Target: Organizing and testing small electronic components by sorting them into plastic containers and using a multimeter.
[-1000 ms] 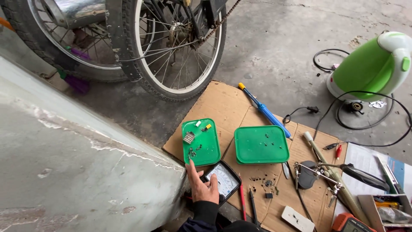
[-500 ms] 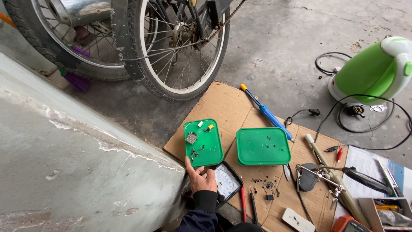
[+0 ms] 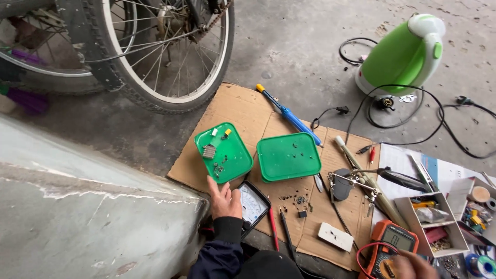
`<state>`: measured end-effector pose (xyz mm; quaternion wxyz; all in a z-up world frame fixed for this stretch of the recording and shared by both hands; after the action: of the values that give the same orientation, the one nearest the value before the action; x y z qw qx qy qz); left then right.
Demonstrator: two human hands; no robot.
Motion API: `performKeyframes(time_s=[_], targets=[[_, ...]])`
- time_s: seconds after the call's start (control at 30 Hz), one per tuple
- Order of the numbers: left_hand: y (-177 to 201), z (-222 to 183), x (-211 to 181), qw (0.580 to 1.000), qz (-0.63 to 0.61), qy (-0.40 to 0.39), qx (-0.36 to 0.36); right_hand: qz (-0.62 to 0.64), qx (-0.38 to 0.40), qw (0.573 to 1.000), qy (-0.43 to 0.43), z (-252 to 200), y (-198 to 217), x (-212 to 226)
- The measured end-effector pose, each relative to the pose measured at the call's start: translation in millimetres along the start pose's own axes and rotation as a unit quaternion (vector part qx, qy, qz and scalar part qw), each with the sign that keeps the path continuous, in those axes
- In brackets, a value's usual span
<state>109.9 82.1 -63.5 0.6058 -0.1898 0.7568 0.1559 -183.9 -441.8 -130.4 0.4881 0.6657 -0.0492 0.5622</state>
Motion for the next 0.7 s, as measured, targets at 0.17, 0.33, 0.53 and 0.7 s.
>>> performKeyframes(time_s=[0.17,0.33,0.53,0.7], targets=[[-16,-2,1,0.998,-0.048,0.013,0.050,-0.055,-0.011,0.998,0.032,-29,-79,241],[-7,6,6,0.992,-0.087,0.032,0.089,-0.170,0.144,0.973,0.058,7,-163,243],[0,-39,-67,0.982,0.117,-0.133,0.062,-0.221,0.206,0.952,0.043,29,-201,223],[-15,-72,-45,0.953,0.215,-0.136,0.162,-0.217,0.205,0.951,0.086,27,-210,215]])
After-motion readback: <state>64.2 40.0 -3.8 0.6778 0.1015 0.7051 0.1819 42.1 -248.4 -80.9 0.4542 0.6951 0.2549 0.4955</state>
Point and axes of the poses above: each hand's wrist, its own z-axis towards the middle knuckle, its own y-axis out of the back of the hand, x = y × z, the point moved 5 cm from there along z, towards the middle knuckle, and after that the axes turned 5 degrees about -x, right-handed, at the moved point
